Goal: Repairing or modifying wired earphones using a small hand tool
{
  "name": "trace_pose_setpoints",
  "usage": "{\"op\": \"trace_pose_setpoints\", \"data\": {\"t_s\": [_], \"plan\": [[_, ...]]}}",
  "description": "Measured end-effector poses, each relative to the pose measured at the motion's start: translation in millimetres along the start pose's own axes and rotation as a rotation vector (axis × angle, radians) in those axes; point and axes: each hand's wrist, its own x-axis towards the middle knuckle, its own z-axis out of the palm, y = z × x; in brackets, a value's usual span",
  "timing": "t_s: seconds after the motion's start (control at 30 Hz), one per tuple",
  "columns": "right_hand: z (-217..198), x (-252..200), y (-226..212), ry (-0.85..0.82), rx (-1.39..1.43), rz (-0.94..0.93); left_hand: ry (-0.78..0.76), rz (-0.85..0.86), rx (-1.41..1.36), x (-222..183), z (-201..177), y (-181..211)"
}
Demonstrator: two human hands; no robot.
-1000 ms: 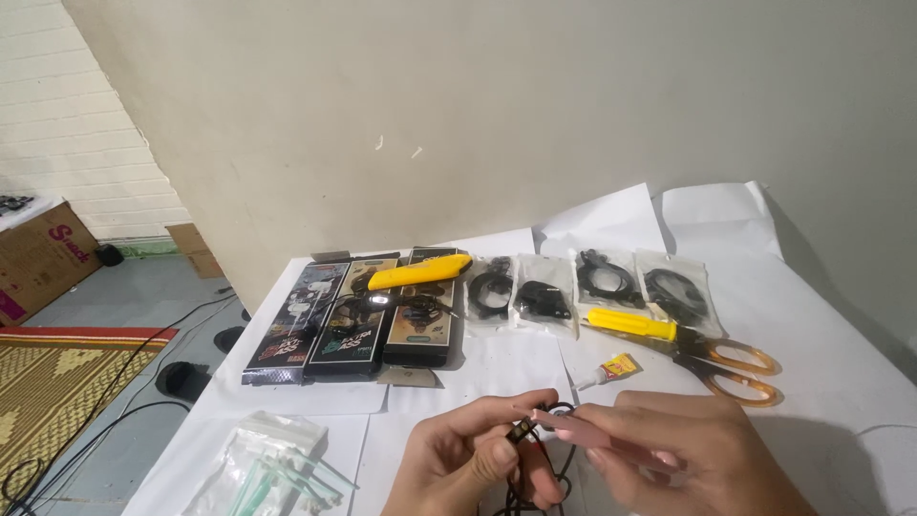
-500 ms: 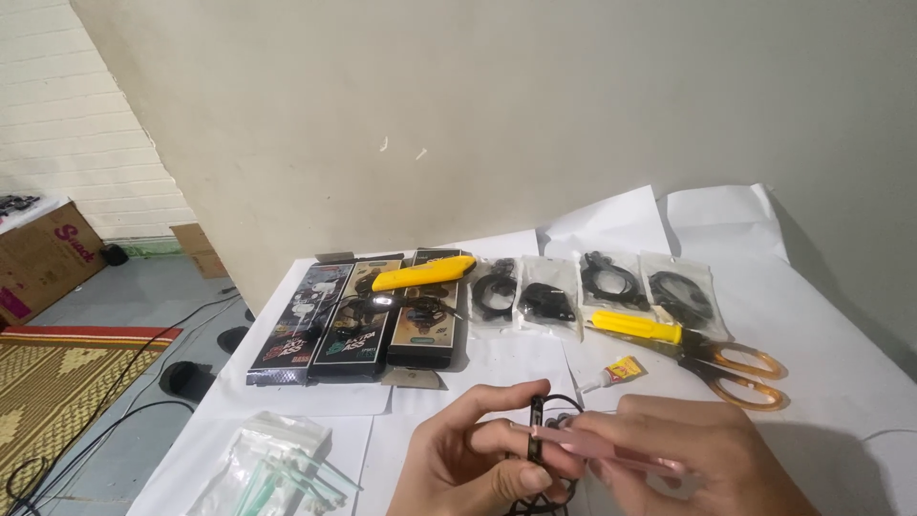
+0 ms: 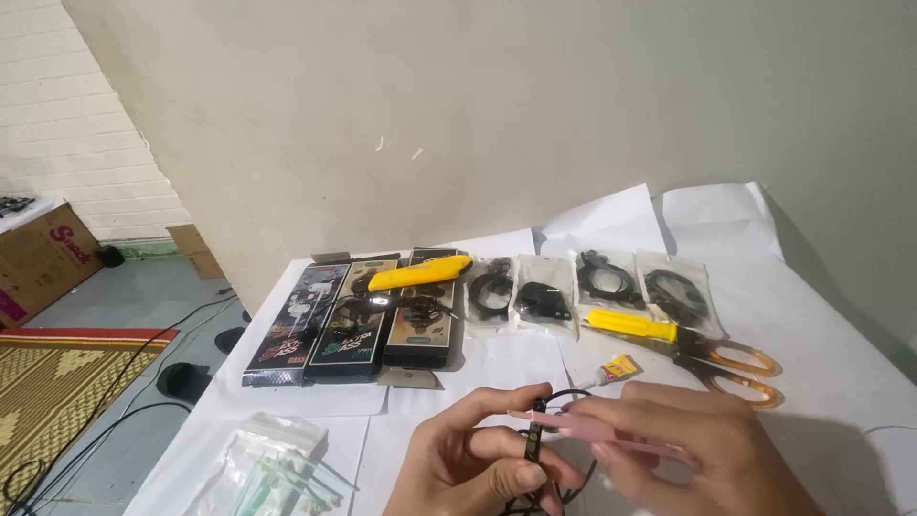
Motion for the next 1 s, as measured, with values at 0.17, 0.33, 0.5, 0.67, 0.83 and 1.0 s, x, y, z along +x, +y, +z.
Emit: {"op": "trace_pose_setpoints", "data": {"t_s": [0.17,0.33,0.5,0.67,0.83,1.0], "plan": [[1,1,-1,0.006,-0.006,0.061,-0.011,0.016,-0.012,1,1,1],[-2,-1,2,-0.066,-0.088,0.038,-0.035,0.020,0.013,0,1,2],[-2,-3,12,-0.067,-0.056,-0.060,-0.045,0.034,-0.011,1,-5,-4],[-1,1,0,-0.007,-0.067,-0.011,-0.011,0.004,0.010,-1,3,4],[-2,0,1,-0.095,0.013,0.027,-0.044,0.082,-0.058,2,-3,-7],[-4,3,-6,-0.094,0.032,-0.051,0.097,-0.052,-0.037,-2,8,4]]}}
